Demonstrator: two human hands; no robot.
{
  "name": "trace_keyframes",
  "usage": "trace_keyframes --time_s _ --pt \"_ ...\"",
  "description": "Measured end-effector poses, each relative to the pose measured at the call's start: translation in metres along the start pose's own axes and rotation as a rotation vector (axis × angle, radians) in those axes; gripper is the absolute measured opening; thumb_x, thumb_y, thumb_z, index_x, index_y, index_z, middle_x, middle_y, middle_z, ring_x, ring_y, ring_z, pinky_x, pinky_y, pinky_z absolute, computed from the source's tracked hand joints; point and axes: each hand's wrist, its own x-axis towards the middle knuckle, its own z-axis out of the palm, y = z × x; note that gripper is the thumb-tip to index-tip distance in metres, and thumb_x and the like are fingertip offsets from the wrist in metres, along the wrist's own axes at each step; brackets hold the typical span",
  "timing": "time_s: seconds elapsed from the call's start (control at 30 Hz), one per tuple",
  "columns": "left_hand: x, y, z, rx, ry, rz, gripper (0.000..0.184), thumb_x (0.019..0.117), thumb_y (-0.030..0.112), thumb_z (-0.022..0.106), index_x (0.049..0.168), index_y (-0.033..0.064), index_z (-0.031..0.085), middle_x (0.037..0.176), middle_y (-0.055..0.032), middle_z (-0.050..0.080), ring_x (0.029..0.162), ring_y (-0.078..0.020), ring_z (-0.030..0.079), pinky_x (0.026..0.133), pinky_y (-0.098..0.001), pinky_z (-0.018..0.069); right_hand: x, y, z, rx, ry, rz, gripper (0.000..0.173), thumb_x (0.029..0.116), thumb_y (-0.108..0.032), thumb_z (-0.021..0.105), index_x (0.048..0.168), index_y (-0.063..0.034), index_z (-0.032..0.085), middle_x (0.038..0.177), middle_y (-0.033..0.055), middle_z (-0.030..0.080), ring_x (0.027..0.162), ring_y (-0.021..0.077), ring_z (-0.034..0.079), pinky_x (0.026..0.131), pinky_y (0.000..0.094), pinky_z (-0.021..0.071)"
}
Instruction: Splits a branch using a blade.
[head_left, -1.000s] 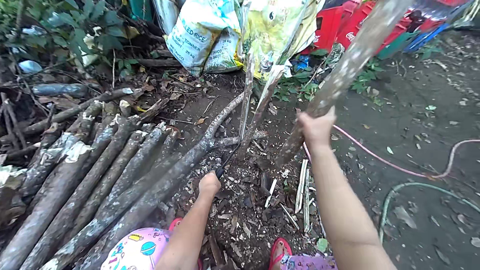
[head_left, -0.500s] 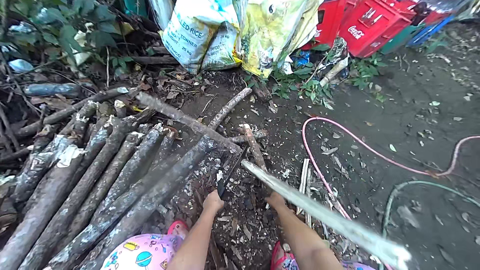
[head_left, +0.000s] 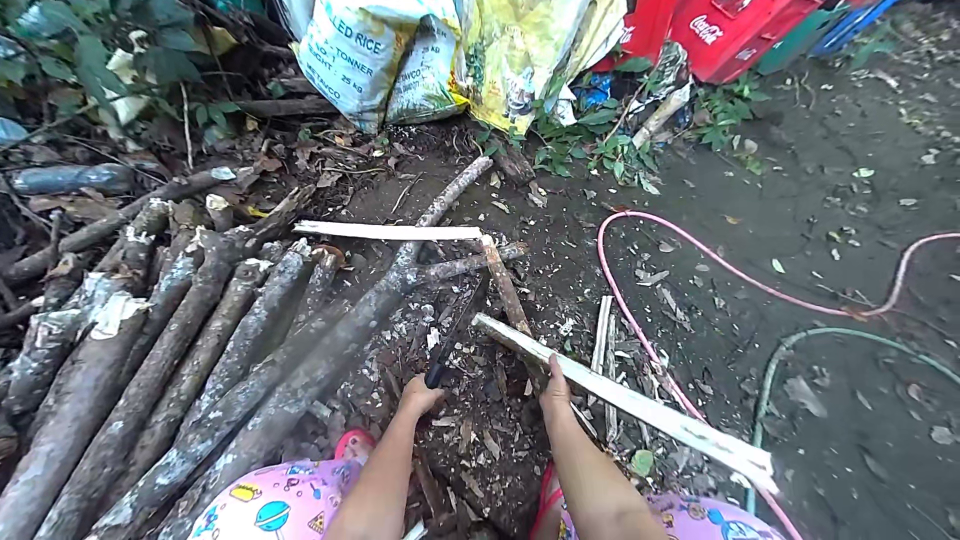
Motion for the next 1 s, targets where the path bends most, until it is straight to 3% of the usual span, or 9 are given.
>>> trace_keyframes --time_s 0.13,0.3,0.4,0.53,0.63,0.7,0.8,0.9,1.0 --pt "0.001 -0.003 -0.003 -0.055 -0.006 -0.063 0.052 0.0971 0.023 0.071 0.141 -0.0010 0.057 0.138 -0.0261 0.060 0.131 -0.0374 0.057 0.112 -0.0542 0.0431 0.002 -0.043 0.027 0.276 0.063 0.006 0.034 0.1052 -0.006 0.049 0.138 0.0022 0.046 0.124 0.0167 0.058 0.103 0.0203 0.061 0.087 0.0350 0.0538" --pt "-0.003 0.010 -0.008 0.012 0.046 -0.019 0.078 0.0933 0.035 0.077 0.154 0.0025 0.041 0.152 -0.0291 0.047 0.142 -0.0428 0.047 0.117 -0.0575 0.0384 -0.010 -0.097 0.067 -0.135 -0.361 -0.307 0.042 0.0931 0.002 0.059 0.133 0.0095 0.046 0.114 0.0175 0.070 0.098 0.0170 0.070 0.084 0.0344 0.0591" --pt "-0.045 0.075 -0.035 -0.238 0.092 0.363 0.097 0.0887 0.033 0.082 0.162 0.0025 0.025 0.160 -0.0317 0.033 0.148 -0.0448 0.036 0.120 -0.0566 0.0339 -0.027 -0.117 0.105 -0.275 -0.612 -0.333 0.046 0.0874 0.001 0.065 0.129 0.0112 0.049 0.109 0.0167 0.071 0.093 0.0182 0.072 0.084 0.0352 0.0618" --pt "-0.111 0.155 -0.087 -0.340 0.095 0.818 0.100 0.0884 0.015 0.078 0.165 0.0061 0.014 0.162 -0.0237 0.034 0.145 -0.0366 0.042 0.116 -0.0517 0.0405 -0.073 -0.110 0.143 -0.499 -0.898 -0.267 0.049 0.0837 -0.002 0.071 0.127 0.0112 0.053 0.106 0.0141 0.071 0.093 0.0133 0.070 0.087 0.0322 0.0598" --pt "-0.129 0.165 -0.116 -0.283 0.241 0.882 0.074 0.0955 0.010 0.073 0.158 0.0077 0.033 0.138 -0.0224 0.060 0.110 -0.0331 0.069 0.093 -0.0512 0.0581 -0.101 -0.087 0.152 -0.606 -1.114 -0.201 0.053 0.0846 -0.001 0.073 0.131 0.0129 0.053 0.114 0.0171 0.070 0.100 0.0143 0.070 0.093 0.0323 0.0588" --pt "-0.135 0.158 -0.139 -0.208 0.311 0.847 0.052 0.0986 0.006 0.068 0.146 0.0016 0.045 0.119 -0.0224 0.067 0.092 -0.0305 0.071 0.083 -0.0489 0.0593 -0.103 -0.069 0.146 -0.505 -1.222 -0.136 0.072 0.0808 -0.008 0.074 0.141 0.0136 0.042 0.126 0.0183 0.065 0.109 0.0140 0.067 0.098 0.0308 0.0561" --pt "-0.136 0.135 -0.166 -0.061 0.375 0.787 0.042 0.1050 0.014 0.061 0.141 -0.0050 0.051 0.126 -0.0255 0.065 0.100 -0.0329 0.072 0.092 -0.0516 0.0595 -0.090 -0.015 0.122 -0.359 -1.107 -0.053 0.095 0.0762 -0.028 0.078 0.151 0.0089 0.034 0.137 0.0192 0.059 0.119 0.0160 0.062 0.102 0.0325 0.0520" --pt "-0.137 0.119 -0.179 -0.098 0.434 0.716 0.037 0.1075 0.013 0.055 0.137 -0.0082 0.052 0.133 -0.0272 0.060 0.109 -0.0333 0.070 0.098 -0.0501 0.0562 -0.090 0.043 0.103 -0.364 -0.855 0.077 0.065 0.0868 -0.009 0.068 0.144 0.0095 0.043 0.130 0.0233 0.058 0.113 0.0229 0.060 0.098 0.0382 0.0508" --pt "-0.155 0.115 -0.190 -0.152 0.428 0.679 0.035 0.1092 0.013 0.051 0.138 -0.0066 0.052 0.127 -0.0242 0.064 0.102 -0.0281 0.072 0.093 -0.0459 0.0594 -0.097 0.059 0.106 -0.293 -0.844 0.086 0.074 0.0774 -0.010 0.071 0.143 0.0106 0.043 0.133 0.0228 0.057 0.115 0.0198 0.059 0.098 0.0341 0.0506"
